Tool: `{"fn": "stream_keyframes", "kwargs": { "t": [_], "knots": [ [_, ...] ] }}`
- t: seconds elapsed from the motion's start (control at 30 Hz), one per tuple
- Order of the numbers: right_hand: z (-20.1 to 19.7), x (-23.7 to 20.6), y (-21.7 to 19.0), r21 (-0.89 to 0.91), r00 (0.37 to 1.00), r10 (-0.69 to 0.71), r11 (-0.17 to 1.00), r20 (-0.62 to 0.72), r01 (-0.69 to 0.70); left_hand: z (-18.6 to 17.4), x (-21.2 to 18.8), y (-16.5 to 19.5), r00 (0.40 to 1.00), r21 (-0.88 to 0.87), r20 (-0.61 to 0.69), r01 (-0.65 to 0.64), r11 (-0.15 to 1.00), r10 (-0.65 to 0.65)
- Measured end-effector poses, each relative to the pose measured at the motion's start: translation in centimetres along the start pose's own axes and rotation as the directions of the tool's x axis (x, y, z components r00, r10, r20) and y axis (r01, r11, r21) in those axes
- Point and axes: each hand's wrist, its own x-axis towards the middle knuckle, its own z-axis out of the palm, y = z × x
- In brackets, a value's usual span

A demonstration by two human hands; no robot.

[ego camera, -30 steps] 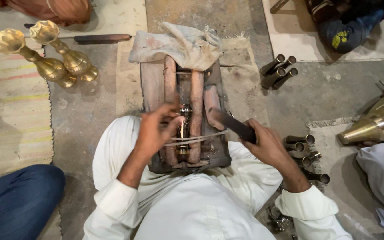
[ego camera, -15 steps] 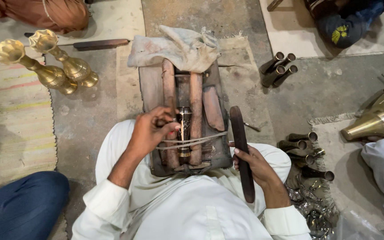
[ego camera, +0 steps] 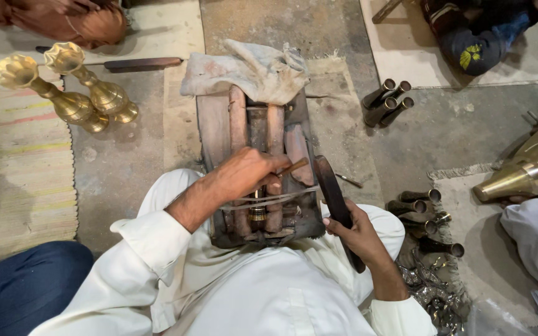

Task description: The person sits on the floor filing a small brass object held in a wooden jig on their lap, repeatedly stroking it with a file and occasionally repositioning or working the piece with a small hand tool.

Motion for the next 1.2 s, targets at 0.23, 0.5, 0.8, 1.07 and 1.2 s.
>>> {"fn": "stream_keyframes", "kwargs": {
  "t": [0.23,0.5,0.8,1.07,1.2],
  "knots": [
    [2.0,-0.9,-1.3,-0.231,0.847,-0.311,0.946,-0.431,0.230,-0.3,1.1,0.2,0.987,0.124,0.160,-0.029,0.992,0.009],
    [1.1,-2.0,-4.1,-0.607,0.708,-0.598,0.736,-0.376,0.299,-0.1,1.0,0.1,0.986,0.122,0.154,-0.083,0.989,0.064],
    [0.1,-2.5,-5.8,-0.812,0.677,-0.713,0.497,-0.182,0.305,-0.4,0.3,0.1,0.988,0.101,0.151,-0.061,0.993,0.045],
    [-0.4,-2.3,-8.4,-0.764,0.795,-0.540,0.625,-0.276,0.159,-0.4,-0.4,-0.1,0.997,0.072,0.052,-0.058,0.996,0.054],
    [-0.5,-2.3,-9.4,-0.778,0.774,-0.615,0.557,-0.151,0.291,0.2,-2.0,-0.2,0.976,-0.154,-0.208,-0.095,0.984,0.062]
  ]
}}
